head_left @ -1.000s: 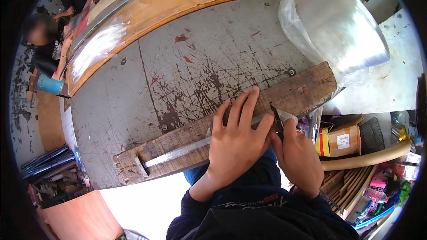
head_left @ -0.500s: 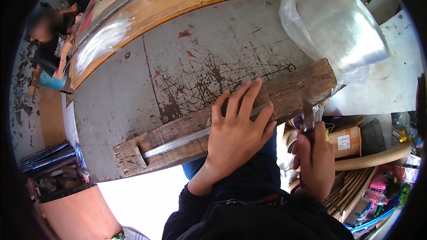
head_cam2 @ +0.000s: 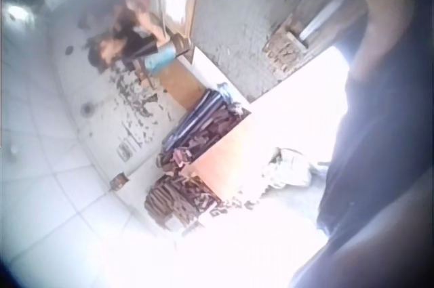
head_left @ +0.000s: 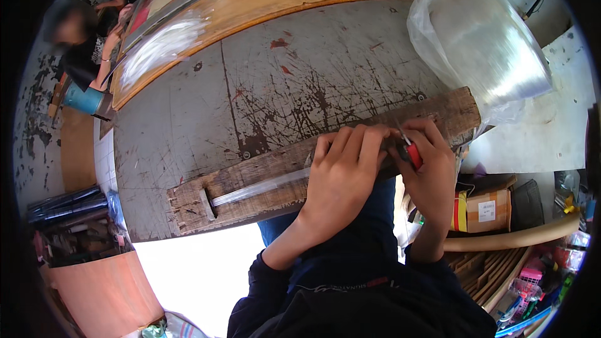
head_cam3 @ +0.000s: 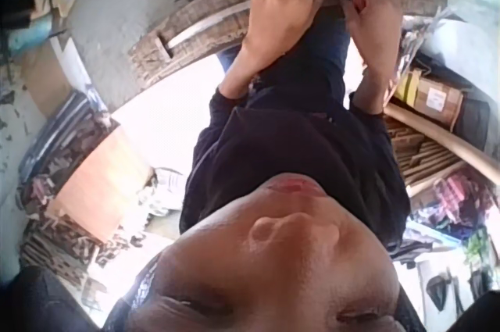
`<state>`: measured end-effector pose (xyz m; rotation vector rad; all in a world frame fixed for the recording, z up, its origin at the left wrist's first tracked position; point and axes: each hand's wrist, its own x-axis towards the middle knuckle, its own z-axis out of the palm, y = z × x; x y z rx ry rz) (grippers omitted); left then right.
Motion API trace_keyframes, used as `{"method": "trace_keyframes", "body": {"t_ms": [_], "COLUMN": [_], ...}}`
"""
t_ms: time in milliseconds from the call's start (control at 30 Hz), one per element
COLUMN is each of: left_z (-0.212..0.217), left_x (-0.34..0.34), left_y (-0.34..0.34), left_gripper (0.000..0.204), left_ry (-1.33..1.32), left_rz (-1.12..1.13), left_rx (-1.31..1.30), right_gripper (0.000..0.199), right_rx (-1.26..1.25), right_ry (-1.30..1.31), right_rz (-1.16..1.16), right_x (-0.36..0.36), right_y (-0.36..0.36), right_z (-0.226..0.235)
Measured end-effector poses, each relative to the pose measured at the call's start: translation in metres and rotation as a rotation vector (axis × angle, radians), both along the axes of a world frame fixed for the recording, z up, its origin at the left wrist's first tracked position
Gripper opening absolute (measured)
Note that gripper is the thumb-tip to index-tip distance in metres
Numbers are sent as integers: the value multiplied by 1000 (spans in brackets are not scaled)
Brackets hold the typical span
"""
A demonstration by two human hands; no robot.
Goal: The person peels away layers of thin plastic tubing by hand and using a utility knife on a workbench.
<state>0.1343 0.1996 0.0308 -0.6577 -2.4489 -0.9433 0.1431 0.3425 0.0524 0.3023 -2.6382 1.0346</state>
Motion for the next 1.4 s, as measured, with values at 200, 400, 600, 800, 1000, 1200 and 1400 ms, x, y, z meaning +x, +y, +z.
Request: {"method": "trace_keyframes", "body": {"t_ms": [200, 400, 600, 800, 1000, 1200, 1400], "left_z": [1, 2, 1, 4, 0, 3, 9], "left_x": [1, 0, 2, 7, 9, 10, 18], "left_y": [3, 5, 4, 5, 4, -1, -19], "left_gripper": [32, 31, 31, 31, 35, 30, 21], "left_ry": [-27, -60, -68, -38, -114, -45, -55], "left_rz": [5, 11, -11, 84, 2, 41, 54], "left_rx": [66, 69, 36, 11, 51, 13, -121], "right_gripper": [25, 23, 23, 22, 21, 19, 14], "right_rx": [-6, 20, 29, 14, 40, -44, -159], "right_ry": [-16, -81, -147, -141, -131, -222, -352], "right_rz": [-12, 72, 115, 126, 128, 181, 184], "right_x": [-2, -12, -13, -12, -12, -13, -19], "right_y": [2, 9, 9, 10, 11, 18, 27], "right_z": [0, 5, 9, 8, 9, 16, 24]}}
